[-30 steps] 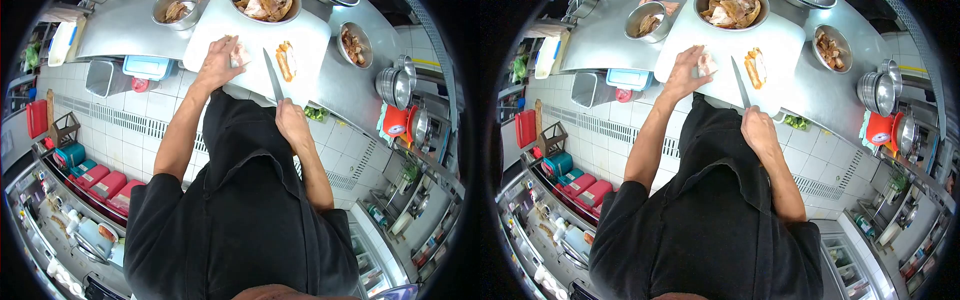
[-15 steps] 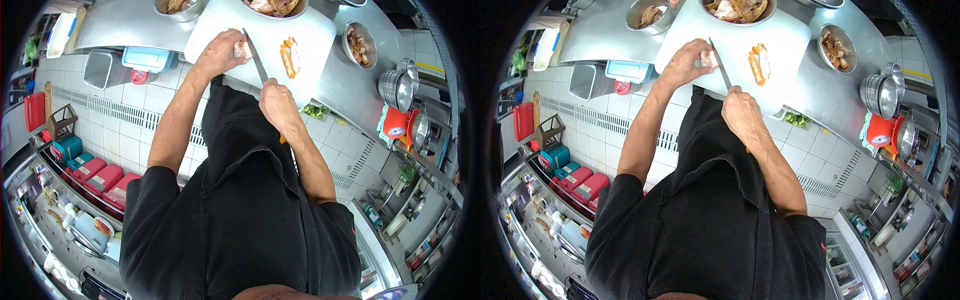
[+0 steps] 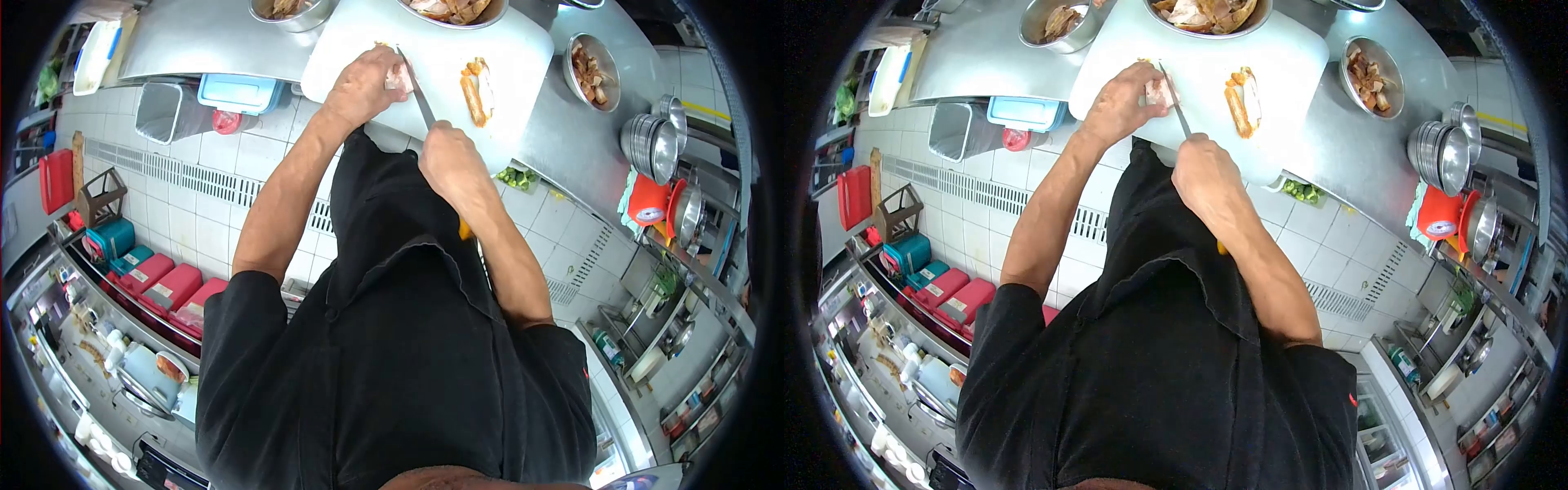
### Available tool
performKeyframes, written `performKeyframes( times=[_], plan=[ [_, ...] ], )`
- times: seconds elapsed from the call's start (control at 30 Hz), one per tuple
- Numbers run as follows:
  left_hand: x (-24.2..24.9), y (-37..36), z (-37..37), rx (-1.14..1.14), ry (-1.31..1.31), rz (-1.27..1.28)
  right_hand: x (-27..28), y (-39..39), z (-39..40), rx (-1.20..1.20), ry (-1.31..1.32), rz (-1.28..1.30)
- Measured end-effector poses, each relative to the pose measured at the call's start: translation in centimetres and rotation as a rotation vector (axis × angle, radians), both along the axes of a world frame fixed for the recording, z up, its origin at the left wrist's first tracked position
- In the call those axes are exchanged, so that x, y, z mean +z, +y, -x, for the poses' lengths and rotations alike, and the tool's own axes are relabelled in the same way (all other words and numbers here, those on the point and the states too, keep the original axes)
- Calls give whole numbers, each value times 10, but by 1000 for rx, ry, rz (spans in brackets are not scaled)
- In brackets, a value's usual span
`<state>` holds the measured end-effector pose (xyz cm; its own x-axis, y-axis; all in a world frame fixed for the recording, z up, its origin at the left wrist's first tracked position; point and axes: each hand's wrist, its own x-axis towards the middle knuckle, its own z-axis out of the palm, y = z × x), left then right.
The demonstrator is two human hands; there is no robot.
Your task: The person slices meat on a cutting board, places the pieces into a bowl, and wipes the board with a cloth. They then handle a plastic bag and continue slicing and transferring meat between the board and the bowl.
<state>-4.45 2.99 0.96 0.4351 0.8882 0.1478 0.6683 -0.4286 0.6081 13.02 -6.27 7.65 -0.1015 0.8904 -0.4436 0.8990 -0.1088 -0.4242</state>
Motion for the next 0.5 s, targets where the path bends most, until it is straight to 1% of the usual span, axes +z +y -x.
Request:
performKeyframes(
  times=[0.03,0.1,0.2,0.23,0.33,0.4,0.5],
  plan=[
    [-1,-3,-1,8,-1,43,-15,-1,4,14,4,-69],
    [5,-4,-1,28,0,105,-31,1,7,9,-6,-95],
    [5,-5,0,33,-29,77,-36,1,-2,5,39,-152],
    [5,-4,0,36,-38,84,-34,3,-9,7,57,-175],
    [5,-6,5,46,-62,141,-13,-13,-24,-140,60,-135],
    [9,-7,7,43,-74,195,-1,-25,-30,-167,52,-132],
    [1,-8,5,76,-55,127,5,-35,-33,-205,32,-124]
  ],
)
